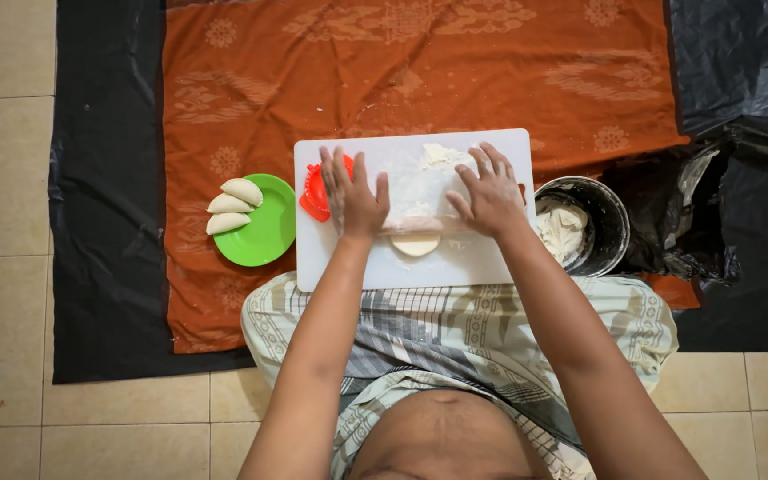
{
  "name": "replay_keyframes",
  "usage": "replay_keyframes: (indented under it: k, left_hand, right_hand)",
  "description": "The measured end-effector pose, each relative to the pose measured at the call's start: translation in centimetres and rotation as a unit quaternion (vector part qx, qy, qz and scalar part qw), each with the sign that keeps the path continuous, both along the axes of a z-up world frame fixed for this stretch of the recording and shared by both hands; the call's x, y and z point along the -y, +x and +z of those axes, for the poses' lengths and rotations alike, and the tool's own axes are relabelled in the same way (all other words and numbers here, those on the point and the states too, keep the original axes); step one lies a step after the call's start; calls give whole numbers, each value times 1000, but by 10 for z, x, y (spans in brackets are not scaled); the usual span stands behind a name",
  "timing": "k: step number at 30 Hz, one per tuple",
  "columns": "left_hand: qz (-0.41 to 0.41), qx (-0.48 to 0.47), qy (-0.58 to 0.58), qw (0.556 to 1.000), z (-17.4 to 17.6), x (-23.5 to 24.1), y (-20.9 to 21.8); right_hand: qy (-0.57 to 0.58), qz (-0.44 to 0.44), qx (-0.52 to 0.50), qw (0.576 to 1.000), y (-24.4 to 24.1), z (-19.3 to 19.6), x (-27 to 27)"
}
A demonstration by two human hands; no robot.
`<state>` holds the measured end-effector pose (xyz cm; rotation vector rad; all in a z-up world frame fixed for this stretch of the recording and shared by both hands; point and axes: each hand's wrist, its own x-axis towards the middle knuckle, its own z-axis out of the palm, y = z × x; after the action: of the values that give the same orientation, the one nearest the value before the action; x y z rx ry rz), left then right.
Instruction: Rolling out small pieces of dough into flat circles using a rolling pin on a cutting board
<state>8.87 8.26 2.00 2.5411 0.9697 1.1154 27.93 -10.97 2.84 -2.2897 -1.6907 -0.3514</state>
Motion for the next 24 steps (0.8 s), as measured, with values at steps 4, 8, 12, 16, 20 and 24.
replay_keyframes:
  k: [4, 8, 12, 16, 20, 24]
  left_hand:
    - [29, -2, 19, 999, -2, 6, -5]
    - [10, -31, 11, 999, 9, 35, -30]
    - [6, -62, 13, 998, 5, 66, -59]
    - [1, -80, 20, 997, -12, 72, -67]
    - [-19, -73, 0, 997, -6, 57, -52]
    - [5, -76, -1, 997, 16, 34, -25]
  right_hand:
    - [-42, -7, -25, 999, -6, -5, 5]
    - [-76, -40, -26, 996, -24, -26, 31]
    - [-68, -89, -55, 992, -64, -27, 62]
    - [-33, -111, -96, 989, -84, -38, 77]
    - [-19, -163, -102, 981, -64, -35, 52]
    - [-7, -167, -88, 982, -31, -12, 9]
